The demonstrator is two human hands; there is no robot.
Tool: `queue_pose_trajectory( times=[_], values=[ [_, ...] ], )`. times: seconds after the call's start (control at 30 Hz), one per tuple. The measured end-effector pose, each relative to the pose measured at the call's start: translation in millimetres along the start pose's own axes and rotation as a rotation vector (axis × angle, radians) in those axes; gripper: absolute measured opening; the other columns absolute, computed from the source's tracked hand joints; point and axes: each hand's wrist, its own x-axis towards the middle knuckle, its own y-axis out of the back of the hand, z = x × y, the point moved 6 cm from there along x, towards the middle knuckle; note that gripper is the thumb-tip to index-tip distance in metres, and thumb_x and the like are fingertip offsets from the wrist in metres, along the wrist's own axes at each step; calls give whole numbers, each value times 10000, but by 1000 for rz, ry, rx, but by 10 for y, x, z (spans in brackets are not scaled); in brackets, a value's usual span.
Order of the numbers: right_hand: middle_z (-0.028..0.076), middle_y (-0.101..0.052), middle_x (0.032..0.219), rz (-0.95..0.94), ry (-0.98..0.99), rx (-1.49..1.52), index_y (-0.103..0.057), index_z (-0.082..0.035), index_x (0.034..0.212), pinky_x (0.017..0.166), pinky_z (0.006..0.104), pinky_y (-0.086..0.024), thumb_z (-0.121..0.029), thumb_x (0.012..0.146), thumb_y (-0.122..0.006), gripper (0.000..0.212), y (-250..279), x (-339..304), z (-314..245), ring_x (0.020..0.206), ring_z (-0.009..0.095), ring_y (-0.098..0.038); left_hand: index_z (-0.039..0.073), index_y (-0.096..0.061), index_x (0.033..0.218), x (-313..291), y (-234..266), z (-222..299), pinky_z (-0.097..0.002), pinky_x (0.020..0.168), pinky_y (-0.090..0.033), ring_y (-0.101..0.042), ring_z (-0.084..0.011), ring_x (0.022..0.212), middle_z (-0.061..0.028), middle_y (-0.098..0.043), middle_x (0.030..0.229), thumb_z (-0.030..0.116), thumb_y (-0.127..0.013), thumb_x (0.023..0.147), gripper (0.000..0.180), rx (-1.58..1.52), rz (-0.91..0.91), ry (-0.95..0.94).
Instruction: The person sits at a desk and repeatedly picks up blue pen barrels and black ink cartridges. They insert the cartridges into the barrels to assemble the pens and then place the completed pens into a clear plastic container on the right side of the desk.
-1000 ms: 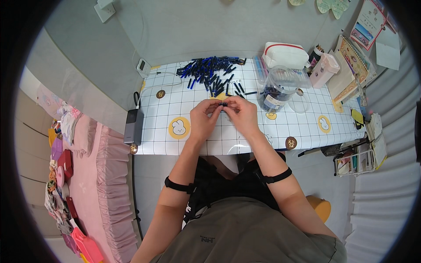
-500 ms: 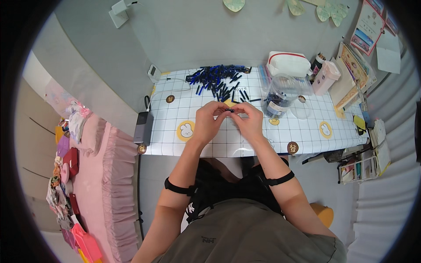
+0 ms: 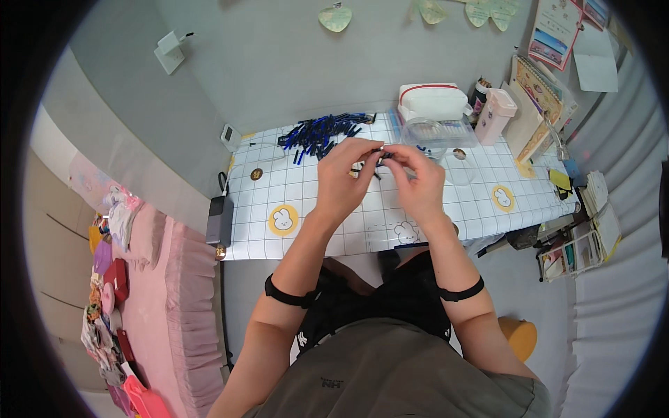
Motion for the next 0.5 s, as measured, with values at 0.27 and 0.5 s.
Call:
queue_pose_trajectory(
  times=[0.27,0.5],
  values=[
    [121,-810,1049,116,65,-139,-766,-1,1124,806,341,-638,2,961,-805,167,627,305,100,911,246,-818,16,-837,1062,401,-610,11,-304,790,-630,-826,-213,905,-106,-828,989,42,-865,913,154,-20,10,-35],
    [110,-819,1120,81,6,-321,-785,-27,1127,896,403,-620,-32,944,-814,185,760,297,300,1036,295,-794,34,-841,1066,396,-860,-182,-367,887,-611,-789,-271,984,-113,-827,1052,92,-874,909,171,8,-73,19]
  ],
)
